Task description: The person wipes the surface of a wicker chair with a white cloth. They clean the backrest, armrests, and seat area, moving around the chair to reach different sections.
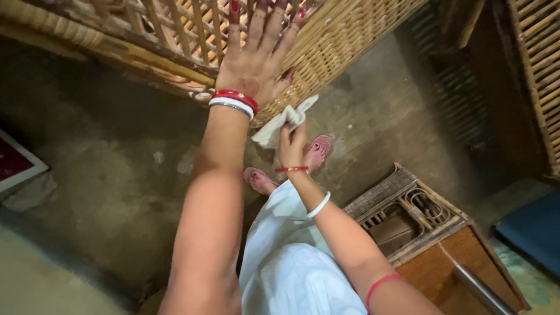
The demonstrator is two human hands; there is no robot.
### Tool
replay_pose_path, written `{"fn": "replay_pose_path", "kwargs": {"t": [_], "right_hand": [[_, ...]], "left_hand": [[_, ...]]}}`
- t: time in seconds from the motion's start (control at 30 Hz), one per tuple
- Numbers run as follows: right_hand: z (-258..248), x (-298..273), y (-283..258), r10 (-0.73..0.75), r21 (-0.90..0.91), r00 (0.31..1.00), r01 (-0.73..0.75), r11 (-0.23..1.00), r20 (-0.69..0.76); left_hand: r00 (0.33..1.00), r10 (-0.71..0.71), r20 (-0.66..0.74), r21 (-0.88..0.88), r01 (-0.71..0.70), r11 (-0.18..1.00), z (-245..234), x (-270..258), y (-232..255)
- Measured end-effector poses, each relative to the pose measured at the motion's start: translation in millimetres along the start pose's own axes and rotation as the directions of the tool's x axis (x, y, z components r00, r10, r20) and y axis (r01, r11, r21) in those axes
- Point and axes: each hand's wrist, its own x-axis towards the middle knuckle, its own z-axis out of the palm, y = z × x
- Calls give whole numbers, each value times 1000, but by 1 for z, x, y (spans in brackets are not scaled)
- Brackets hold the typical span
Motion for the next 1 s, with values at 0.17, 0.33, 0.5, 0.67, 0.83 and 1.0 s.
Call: {"fn": "replay_pose_path", "kwargs": {"t": [0.17,0.33,0.5,0.67,0.83,1.0], "right_hand": [[-7,-31,-4,217,-305,934,-127,944,283],[40,-52,33,-79,-226,962,140,964,261],[55,-59,94,-108,-297,967,175,939,230],[20,-77,117,3,-435,919,184,881,395],[-30,-95,31,-231,-451,812,507,735,536],[-18,-56,-17,-490,-185,395,887,422,777]], "left_hand": [[1000,1,-28,12,-1,1000,6,-4,0],[998,11,-64,-42,-13,999,12,-7,-1],[997,7,-78,-110,-16,994,17,-9,-3],[999,-30,-39,-211,21,977,18,-11,-2],[996,-36,-81,-182,21,983,32,-14,-1],[994,-69,-82,-241,47,969,50,-16,4]]}}
